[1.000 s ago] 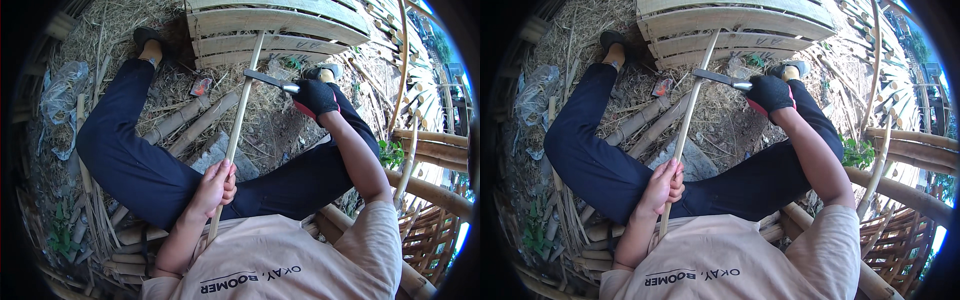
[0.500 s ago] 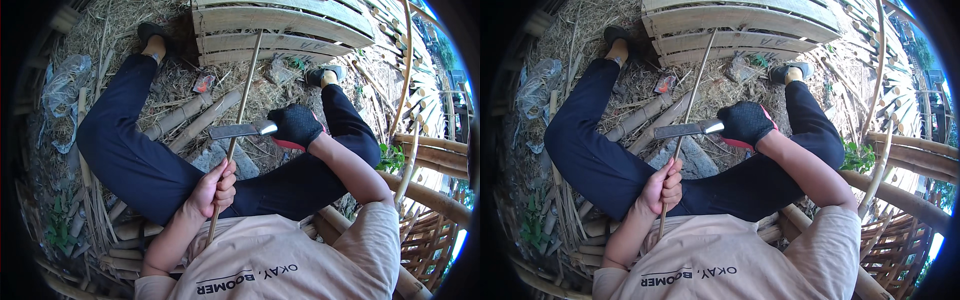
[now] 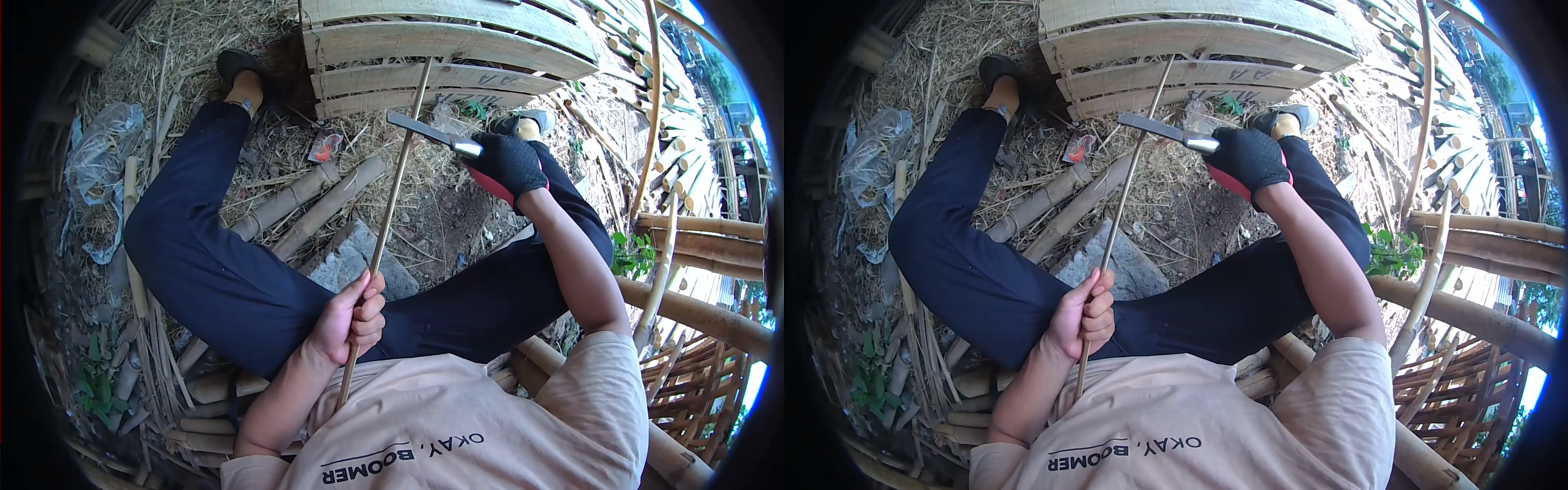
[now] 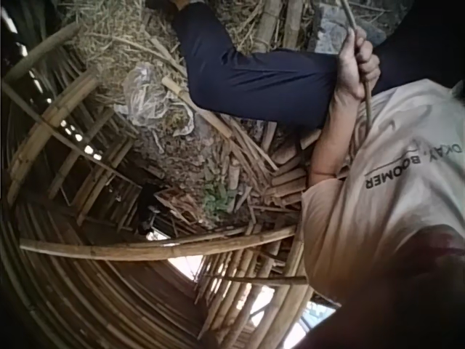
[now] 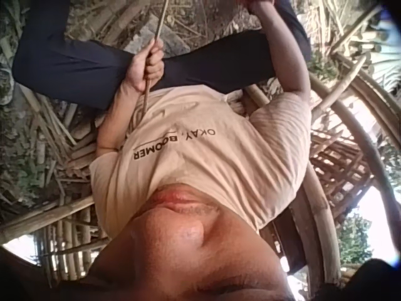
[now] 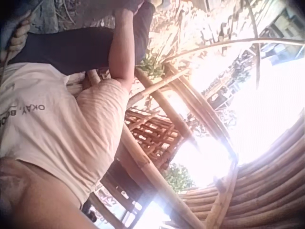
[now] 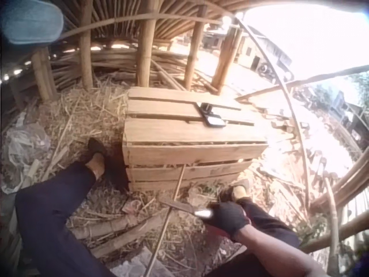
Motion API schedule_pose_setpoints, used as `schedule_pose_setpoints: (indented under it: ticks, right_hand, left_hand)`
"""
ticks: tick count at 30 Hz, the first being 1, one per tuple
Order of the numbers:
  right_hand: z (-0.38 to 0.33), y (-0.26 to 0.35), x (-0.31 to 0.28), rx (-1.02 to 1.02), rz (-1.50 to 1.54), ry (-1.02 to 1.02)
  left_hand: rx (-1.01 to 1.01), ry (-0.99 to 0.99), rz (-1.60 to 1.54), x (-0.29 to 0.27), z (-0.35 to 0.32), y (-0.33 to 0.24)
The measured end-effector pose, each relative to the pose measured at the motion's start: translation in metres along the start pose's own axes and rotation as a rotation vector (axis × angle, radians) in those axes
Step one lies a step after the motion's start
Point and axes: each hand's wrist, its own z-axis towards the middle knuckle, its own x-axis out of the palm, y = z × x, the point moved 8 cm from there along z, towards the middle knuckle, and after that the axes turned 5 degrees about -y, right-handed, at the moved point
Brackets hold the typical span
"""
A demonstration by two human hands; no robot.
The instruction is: The person uses a small curved blade to shave thin layers off a long wooden strip, turning it over several times to work on different sides.
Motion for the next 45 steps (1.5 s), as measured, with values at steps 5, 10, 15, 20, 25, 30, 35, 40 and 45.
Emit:
schedule_pose_setpoints:
  ticks: [5,10,15,20,25,30,35,40,45]
  right_hand:
    - [-0.038,0.065,0.014,-0.192,0.050,0.239]
    - [-0.056,0.094,0.034,-0.322,0.139,0.318]
    - [-0.052,0.086,0.033,-0.291,0.069,0.282]
    - [-0.035,0.074,0.032,-0.198,0.069,0.242]
    - [0.006,0.011,0.013,0.002,-0.005,0.141]
    - [-0.015,0.048,0.013,-0.078,0.172,0.157]
    - [-0.041,0.087,0.026,-0.331,0.178,0.244]
    - [-0.040,0.086,0.030,-0.300,0.127,0.293]
    - [-0.011,0.048,0.028,-0.142,0.093,0.197]
  left_hand:
    - [0.069,0.032,-0.018,-0.002,-0.003,-0.010]
    - [0.070,0.017,0.080,-0.005,-0.004,-0.011]
    - [0.071,-0.037,0.190,-0.006,-0.002,-0.013]
    - [0.087,-0.116,0.079,-0.008,-0.005,-0.011]
    - [0.069,-0.028,0.008,-0.002,-0.001,-0.009]
    - [0.063,0.002,-0.050,0.001,-0.003,-0.009]
    - [0.091,0.003,-0.042,-0.001,-0.004,-0.012]
    - [0.118,-0.084,0.111,-0.009,-0.004,-0.013]
    - [0.103,-0.109,0.220,-0.012,-0.002,-0.012]
